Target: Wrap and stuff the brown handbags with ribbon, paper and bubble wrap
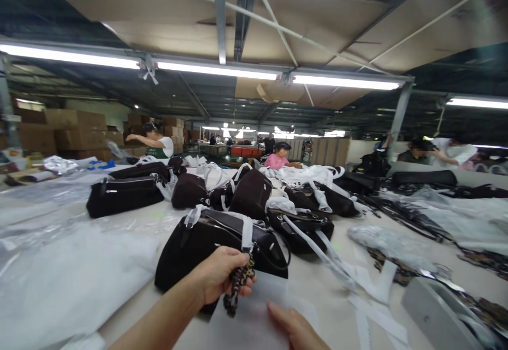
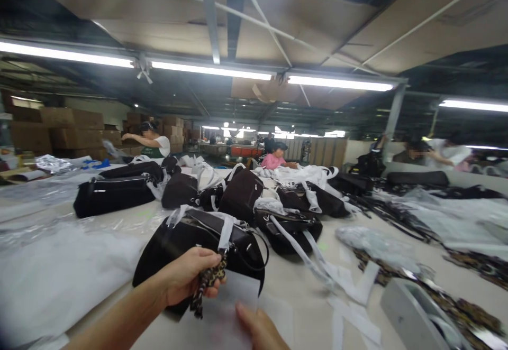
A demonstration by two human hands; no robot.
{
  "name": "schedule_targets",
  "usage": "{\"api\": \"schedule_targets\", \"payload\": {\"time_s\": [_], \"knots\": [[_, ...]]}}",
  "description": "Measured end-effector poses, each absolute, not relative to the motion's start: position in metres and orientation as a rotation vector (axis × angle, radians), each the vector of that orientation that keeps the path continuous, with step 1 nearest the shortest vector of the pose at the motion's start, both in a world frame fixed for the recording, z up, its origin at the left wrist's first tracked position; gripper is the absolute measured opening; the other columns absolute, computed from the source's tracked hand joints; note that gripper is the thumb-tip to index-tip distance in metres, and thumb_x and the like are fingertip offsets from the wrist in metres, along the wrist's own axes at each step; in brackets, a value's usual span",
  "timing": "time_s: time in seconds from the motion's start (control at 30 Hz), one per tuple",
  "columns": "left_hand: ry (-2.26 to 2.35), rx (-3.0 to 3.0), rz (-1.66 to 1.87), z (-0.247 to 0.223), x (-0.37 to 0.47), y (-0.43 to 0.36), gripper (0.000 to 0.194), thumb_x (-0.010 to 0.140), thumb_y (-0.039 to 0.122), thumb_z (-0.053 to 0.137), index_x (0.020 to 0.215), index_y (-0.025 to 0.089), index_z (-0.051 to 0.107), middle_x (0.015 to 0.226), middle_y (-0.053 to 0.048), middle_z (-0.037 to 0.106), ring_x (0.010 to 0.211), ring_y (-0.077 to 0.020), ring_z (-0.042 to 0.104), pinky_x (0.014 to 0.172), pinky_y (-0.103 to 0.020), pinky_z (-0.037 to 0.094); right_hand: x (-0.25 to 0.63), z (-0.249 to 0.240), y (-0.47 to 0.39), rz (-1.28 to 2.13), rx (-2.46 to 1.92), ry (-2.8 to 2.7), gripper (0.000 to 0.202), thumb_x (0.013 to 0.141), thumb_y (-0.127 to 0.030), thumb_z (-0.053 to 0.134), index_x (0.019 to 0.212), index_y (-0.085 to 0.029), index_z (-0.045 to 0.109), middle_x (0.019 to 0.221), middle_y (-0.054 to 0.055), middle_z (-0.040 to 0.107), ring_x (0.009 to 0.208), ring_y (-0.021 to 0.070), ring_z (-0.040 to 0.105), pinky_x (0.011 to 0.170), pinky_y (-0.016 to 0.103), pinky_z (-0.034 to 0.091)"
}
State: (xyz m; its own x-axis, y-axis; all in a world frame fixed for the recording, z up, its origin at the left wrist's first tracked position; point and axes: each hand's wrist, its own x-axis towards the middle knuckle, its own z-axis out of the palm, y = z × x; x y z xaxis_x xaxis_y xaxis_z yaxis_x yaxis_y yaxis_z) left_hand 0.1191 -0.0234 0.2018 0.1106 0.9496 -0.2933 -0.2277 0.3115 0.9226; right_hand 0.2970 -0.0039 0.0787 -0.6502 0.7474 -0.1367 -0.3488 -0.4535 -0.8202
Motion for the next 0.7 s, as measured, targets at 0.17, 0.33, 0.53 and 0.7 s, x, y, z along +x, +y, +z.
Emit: {"api": "schedule_targets", "payload": {"time_s": [0.17,0.33,0.53,0.7], "knots": [[1.177,0.888,1.059,0.194,0.124,-0.035,0.044,0.067,0.042,0.078,0.084,0.019,0.045,0.062,-0.004,0.067,0.051,-0.0131,0.060,0.047,-0.023,0.050,0.260,0.110,-0.007,2.187,-0.601,-0.796,0.035,0.066,-0.044,0.078,0.077,-0.012,0.069,0.070,0.007,0.072,0.065,0.0200,0.067,0.072,0.031,0.052],[1.258,0.929,1.108,0.175,0.128,-0.041,0.049,0.062,0.050,0.076,0.082,0.022,0.041,0.057,0.000,0.063,0.050,-0.0132,0.058,0.044,-0.022,0.046,0.253,0.128,-0.009,2.381,-0.525,-0.655,0.043,0.082,-0.051,0.064,0.065,-0.012,0.065,0.051,0.002,0.058,0.047,0.0117,0.056,0.053,0.021,0.045],[1.316,1.005,1.154,0.163,0.135,-0.044,0.038,0.067,0.046,0.068,0.078,0.024,0.039,0.056,0.006,0.055,0.045,-0.0143,0.056,0.041,-0.023,0.042,0.245,0.112,-0.008,2.250,-0.539,-0.637,0.044,0.082,-0.054,0.063,0.090,-0.012,0.070,0.063,0.005,0.067,0.052,0.0160,0.061,0.056,0.026,0.050],[1.529,1.240,1.135,0.160,0.123,-0.044,0.019,0.072,0.033,0.062,0.076,0.022,0.047,0.059,0.004,0.057,0.054,-0.0159,0.057,0.048,-0.023,0.035,0.249,0.103,-0.010,2.123,-0.503,-0.843,0.059,0.073,-0.057,0.070,0.109,-0.011,0.068,0.089,0.012,0.074,0.087,0.0290,0.070,0.080,0.042,0.053]]}}
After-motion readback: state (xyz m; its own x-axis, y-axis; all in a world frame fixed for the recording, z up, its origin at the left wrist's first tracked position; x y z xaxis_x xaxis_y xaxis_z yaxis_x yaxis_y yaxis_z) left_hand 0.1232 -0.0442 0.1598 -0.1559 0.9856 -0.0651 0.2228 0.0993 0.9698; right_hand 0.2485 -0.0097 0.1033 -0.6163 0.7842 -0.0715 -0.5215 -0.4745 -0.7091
